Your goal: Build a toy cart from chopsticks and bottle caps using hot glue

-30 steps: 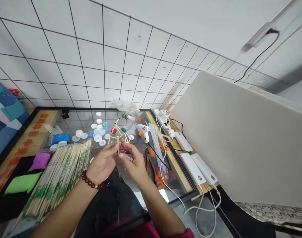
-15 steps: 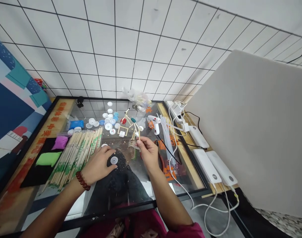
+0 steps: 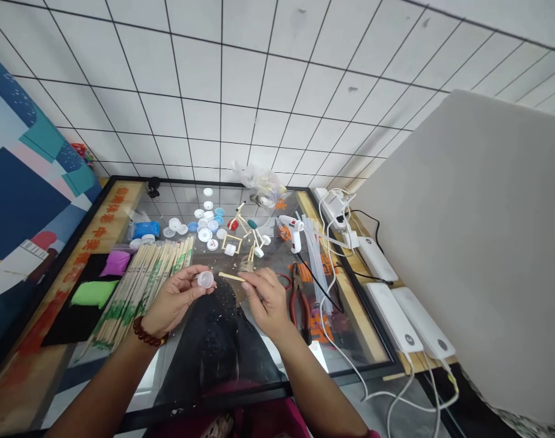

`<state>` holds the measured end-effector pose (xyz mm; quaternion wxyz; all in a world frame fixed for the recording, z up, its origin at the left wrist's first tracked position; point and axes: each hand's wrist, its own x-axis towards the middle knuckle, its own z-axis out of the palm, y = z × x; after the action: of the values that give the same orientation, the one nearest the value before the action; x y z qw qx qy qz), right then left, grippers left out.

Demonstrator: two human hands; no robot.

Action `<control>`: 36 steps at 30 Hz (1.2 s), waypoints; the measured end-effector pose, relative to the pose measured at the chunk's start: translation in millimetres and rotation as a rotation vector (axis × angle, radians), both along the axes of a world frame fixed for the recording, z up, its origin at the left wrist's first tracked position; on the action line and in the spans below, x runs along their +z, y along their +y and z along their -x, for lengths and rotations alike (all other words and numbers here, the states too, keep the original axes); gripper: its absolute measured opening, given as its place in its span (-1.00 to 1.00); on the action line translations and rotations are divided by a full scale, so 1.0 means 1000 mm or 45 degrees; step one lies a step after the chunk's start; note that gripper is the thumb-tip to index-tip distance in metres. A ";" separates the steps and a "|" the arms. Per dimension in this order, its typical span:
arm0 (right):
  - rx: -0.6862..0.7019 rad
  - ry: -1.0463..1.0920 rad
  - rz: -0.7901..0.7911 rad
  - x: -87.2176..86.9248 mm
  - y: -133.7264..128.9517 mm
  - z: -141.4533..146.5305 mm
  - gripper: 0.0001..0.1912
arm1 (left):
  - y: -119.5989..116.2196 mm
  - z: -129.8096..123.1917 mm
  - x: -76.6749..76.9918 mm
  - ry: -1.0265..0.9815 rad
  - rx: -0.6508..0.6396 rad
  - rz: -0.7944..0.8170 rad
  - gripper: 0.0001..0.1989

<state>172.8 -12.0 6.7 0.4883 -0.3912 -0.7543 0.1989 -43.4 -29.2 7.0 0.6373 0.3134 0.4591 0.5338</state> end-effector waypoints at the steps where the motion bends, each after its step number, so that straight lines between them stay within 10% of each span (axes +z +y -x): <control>1: 0.019 -0.043 -0.029 0.000 -0.002 0.001 -0.77 | -0.001 0.001 0.000 -0.031 0.009 0.006 -0.61; 36: 0.060 -0.449 -0.220 -0.015 -0.004 0.003 -0.73 | -0.001 -0.004 -0.012 -0.106 -0.056 0.071 -0.63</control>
<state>169.8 -15.5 -8.2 0.3756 -0.3589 -0.8513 0.0731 -39.0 -30.2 -4.8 0.6757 0.2830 0.4401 0.5193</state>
